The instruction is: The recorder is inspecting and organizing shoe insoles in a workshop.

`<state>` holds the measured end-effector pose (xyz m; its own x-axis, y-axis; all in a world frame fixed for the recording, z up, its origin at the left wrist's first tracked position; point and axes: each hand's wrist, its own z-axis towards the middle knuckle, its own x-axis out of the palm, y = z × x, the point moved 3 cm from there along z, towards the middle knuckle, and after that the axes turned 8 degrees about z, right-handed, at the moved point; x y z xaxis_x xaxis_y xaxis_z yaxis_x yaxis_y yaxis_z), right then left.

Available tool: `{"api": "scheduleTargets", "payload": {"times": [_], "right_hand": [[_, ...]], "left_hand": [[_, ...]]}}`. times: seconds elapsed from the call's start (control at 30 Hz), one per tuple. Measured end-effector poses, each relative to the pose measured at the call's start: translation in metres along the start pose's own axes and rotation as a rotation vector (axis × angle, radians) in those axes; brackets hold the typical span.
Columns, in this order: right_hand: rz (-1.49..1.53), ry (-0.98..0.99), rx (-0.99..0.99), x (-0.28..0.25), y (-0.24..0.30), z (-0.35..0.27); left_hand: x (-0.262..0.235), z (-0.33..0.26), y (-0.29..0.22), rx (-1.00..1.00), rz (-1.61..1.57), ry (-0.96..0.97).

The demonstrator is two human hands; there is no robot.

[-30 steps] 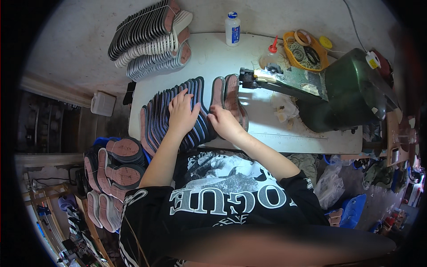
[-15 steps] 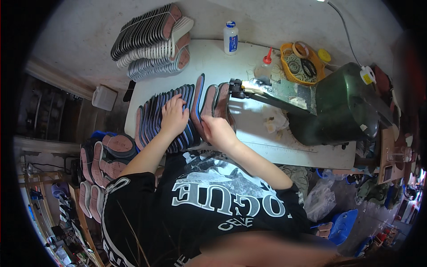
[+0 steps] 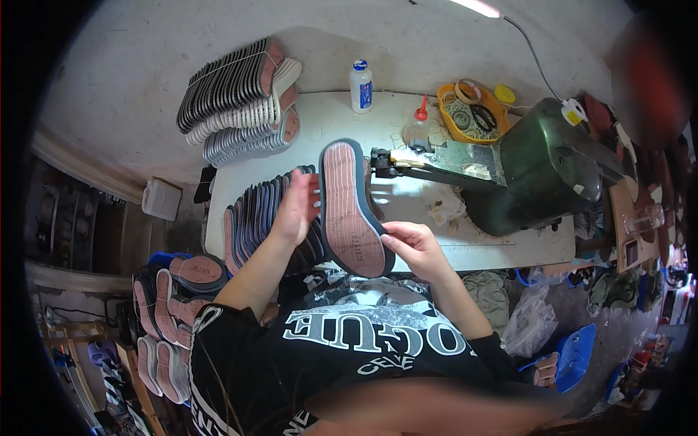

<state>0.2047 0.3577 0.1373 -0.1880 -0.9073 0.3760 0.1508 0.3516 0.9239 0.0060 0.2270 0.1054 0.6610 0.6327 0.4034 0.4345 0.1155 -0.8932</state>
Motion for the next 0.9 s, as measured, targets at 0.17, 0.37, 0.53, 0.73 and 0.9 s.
{"api": "scheduleTargets", "payload": {"times": [0.17,0.37,0.53,0.73,0.9], "right_hand": [[0.343,0.142,-0.040,0.005,-0.003,0.014],[0.242,0.128,0.118,0.001,-0.011,0.044],[-0.147,0.124,0.374,-0.008,0.034,0.048],[-0.487,-0.025,0.310,-0.008,0.046,0.059],[-0.137,-0.050,0.177,-0.014,0.024,0.050]], "left_hand": [[0.063,-0.008,-0.027,-0.036,0.038,0.193],[0.088,-0.005,-0.013,-0.100,-0.112,0.443],[0.085,0.003,-0.028,0.245,0.294,0.344],[0.084,0.020,-0.020,0.361,0.560,0.145],[0.094,0.038,-0.024,0.311,0.183,0.056]]}}
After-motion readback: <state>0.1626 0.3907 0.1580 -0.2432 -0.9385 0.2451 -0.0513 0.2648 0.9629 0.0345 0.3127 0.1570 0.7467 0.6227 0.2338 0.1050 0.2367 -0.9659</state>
